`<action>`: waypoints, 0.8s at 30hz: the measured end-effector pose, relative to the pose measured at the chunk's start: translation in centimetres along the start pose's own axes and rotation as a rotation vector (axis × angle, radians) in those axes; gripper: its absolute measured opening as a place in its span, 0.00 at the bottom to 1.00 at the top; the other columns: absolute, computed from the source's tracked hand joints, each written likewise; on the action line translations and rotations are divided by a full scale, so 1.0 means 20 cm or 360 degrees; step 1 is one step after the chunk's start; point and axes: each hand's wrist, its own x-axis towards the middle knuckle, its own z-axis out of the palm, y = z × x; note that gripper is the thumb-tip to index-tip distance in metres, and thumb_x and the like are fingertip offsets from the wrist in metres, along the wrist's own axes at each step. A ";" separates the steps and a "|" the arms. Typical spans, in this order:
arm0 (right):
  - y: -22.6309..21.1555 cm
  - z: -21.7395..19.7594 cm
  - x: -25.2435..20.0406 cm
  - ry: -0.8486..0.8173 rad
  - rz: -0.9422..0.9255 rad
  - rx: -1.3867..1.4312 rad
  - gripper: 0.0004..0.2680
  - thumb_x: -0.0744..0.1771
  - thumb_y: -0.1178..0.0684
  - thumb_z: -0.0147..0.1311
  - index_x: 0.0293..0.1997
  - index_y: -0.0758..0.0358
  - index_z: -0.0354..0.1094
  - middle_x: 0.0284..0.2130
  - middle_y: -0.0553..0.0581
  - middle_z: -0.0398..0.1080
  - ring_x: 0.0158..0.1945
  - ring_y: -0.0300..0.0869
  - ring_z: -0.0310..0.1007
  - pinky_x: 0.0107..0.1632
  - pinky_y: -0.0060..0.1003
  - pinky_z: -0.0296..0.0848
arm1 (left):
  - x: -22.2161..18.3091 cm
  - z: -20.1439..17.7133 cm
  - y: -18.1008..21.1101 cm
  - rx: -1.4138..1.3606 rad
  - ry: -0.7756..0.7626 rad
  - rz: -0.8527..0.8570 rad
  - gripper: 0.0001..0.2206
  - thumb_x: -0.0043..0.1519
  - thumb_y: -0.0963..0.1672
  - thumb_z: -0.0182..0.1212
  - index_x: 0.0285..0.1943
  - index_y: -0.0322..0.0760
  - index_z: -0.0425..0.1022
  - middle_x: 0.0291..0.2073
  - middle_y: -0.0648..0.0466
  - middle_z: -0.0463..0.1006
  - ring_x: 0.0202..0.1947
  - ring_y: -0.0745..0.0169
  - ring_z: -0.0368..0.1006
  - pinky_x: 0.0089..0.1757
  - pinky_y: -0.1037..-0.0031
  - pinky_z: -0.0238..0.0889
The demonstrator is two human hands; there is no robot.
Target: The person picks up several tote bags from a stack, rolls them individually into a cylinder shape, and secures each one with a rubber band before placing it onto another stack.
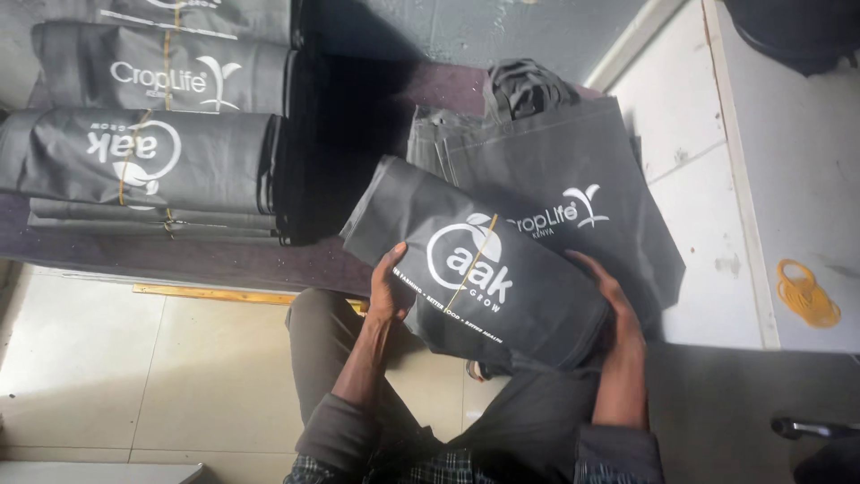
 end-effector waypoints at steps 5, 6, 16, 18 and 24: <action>0.20 0.30 -0.08 0.0554 0.0200 0.1337 0.29 0.64 0.34 0.38 0.70 0.60 0.57 0.65 0.67 0.64 0.69 0.62 0.60 0.68 0.77 0.54 | 0.10 -0.13 -0.04 -0.0082 0.0001 0.0041 0.15 0.56 0.44 0.71 0.47 0.28 0.78 0.39 0.41 0.79 0.41 0.49 0.76 0.50 0.56 0.69; 0.15 0.41 -0.07 0.0368 0.0091 0.1303 0.21 0.69 0.42 0.43 0.66 0.62 0.64 0.60 0.66 0.71 0.66 0.61 0.67 0.66 0.78 0.58 | 0.16 -0.19 -0.08 -0.0077 -0.0030 0.0008 0.19 0.56 0.45 0.71 0.53 0.28 0.78 0.43 0.41 0.80 0.44 0.48 0.74 0.52 0.52 0.67; -0.21 0.81 0.19 0.1144 -0.0143 0.0404 0.33 0.66 0.66 0.49 0.79 0.48 0.34 0.74 0.66 0.49 0.72 0.42 0.54 0.71 0.37 0.57 | -0.07 0.02 0.55 0.0429 -0.0222 0.0542 0.39 0.47 0.42 0.73 0.70 0.31 0.61 0.61 0.45 0.73 0.60 0.53 0.70 0.62 0.63 0.64; -0.23 0.89 0.29 0.1128 -0.0490 0.0109 0.25 0.67 0.66 0.49 0.74 0.65 0.48 0.73 0.66 0.50 0.73 0.47 0.52 0.73 0.39 0.57 | -0.14 0.10 0.79 0.0924 -0.0053 0.1104 0.56 0.38 0.50 0.79 0.78 0.36 0.50 0.75 0.48 0.58 0.74 0.56 0.55 0.69 0.64 0.49; -0.49 1.25 0.81 0.0830 -0.0691 0.0158 0.26 0.70 0.55 0.49 0.78 0.60 0.38 0.78 0.61 0.38 0.79 0.47 0.42 0.78 0.42 0.47 | 0.03 0.18 1.44 0.1187 0.0314 0.1798 0.51 0.46 0.54 0.77 0.78 0.47 0.48 0.77 0.48 0.49 0.78 0.51 0.46 0.71 0.59 0.43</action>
